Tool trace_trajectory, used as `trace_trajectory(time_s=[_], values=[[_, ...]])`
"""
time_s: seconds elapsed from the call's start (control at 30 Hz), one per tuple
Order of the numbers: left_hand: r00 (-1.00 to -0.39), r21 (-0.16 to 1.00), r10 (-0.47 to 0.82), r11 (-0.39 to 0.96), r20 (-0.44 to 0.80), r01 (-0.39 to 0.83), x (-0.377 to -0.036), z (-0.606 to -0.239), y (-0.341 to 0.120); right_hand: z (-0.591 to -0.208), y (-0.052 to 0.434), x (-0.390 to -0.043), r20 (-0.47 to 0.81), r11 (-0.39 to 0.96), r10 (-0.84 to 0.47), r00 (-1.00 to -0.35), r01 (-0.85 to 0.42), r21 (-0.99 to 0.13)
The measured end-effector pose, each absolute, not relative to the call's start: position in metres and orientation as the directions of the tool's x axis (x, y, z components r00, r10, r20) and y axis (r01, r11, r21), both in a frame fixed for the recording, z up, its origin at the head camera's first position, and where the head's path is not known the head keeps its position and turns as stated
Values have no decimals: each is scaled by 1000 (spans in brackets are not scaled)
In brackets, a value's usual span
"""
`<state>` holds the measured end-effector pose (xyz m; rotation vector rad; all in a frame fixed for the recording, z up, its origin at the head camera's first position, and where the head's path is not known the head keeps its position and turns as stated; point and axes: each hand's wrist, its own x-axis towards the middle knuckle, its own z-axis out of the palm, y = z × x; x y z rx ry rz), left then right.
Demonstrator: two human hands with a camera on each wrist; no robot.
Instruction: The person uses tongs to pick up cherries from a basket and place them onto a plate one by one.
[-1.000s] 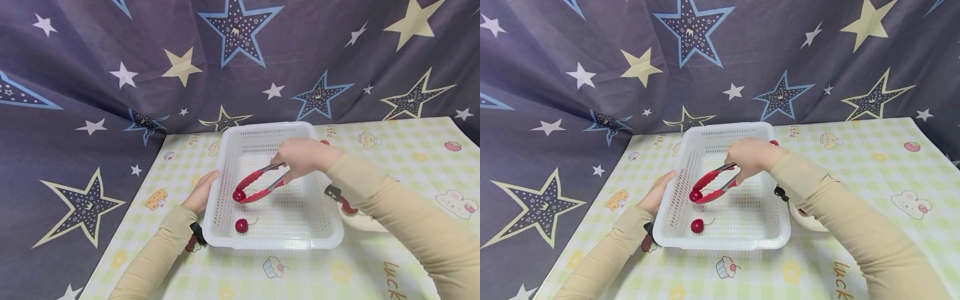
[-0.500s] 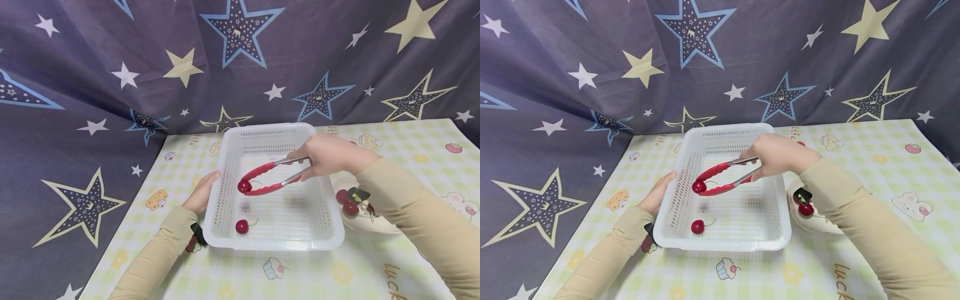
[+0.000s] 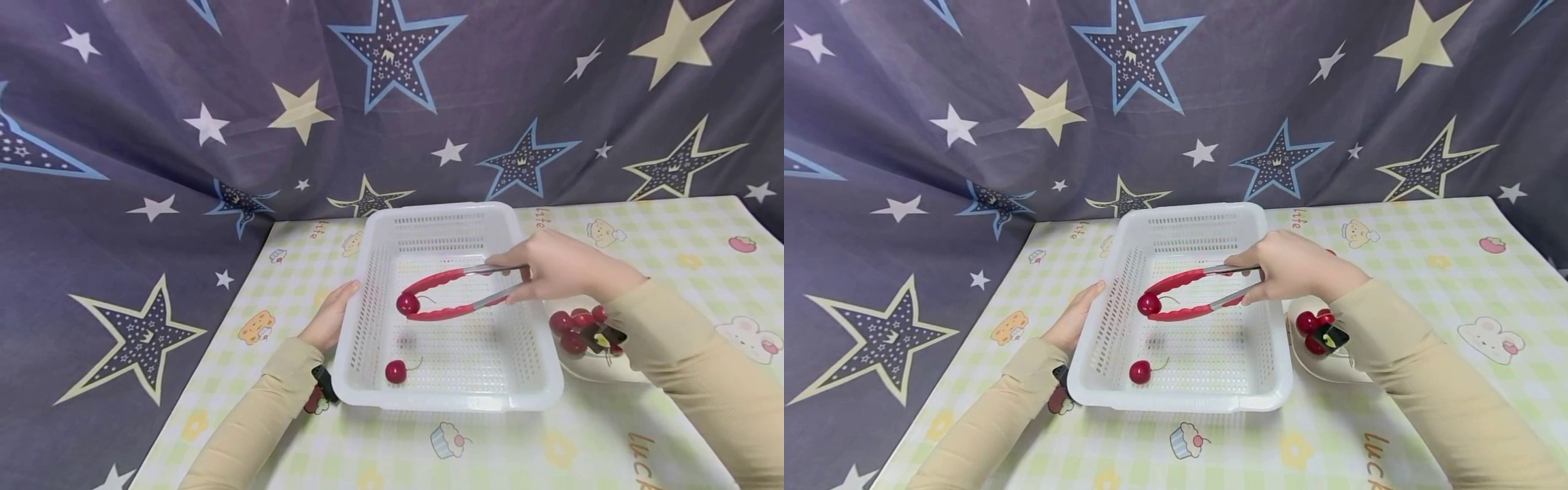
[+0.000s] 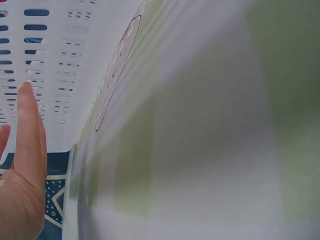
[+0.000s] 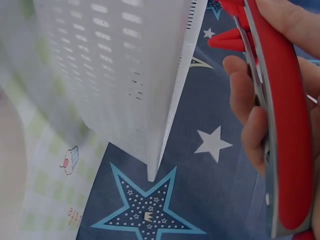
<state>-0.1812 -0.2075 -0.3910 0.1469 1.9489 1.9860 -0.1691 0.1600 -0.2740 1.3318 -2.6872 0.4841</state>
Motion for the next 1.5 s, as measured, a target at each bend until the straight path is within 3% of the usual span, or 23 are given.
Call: trace_trajectory(time_s=[0.63, 1.13, 1.5], values=[[-931, 985, 322, 35, -173, -171, -183, -393, -208, -297, 199, -164, 368, 548, -676, -639, -769, -328], [-936, 982, 303, 3, -181, -189, -183, -393, -207, -294, 223, -163, 444, 526, -664, -602, -798, -296], [-934, 984, 313, 1, -169, -178, -183, -394, -208, -292, 251, -155, 429, 611, -582, -691, -719, -331]])
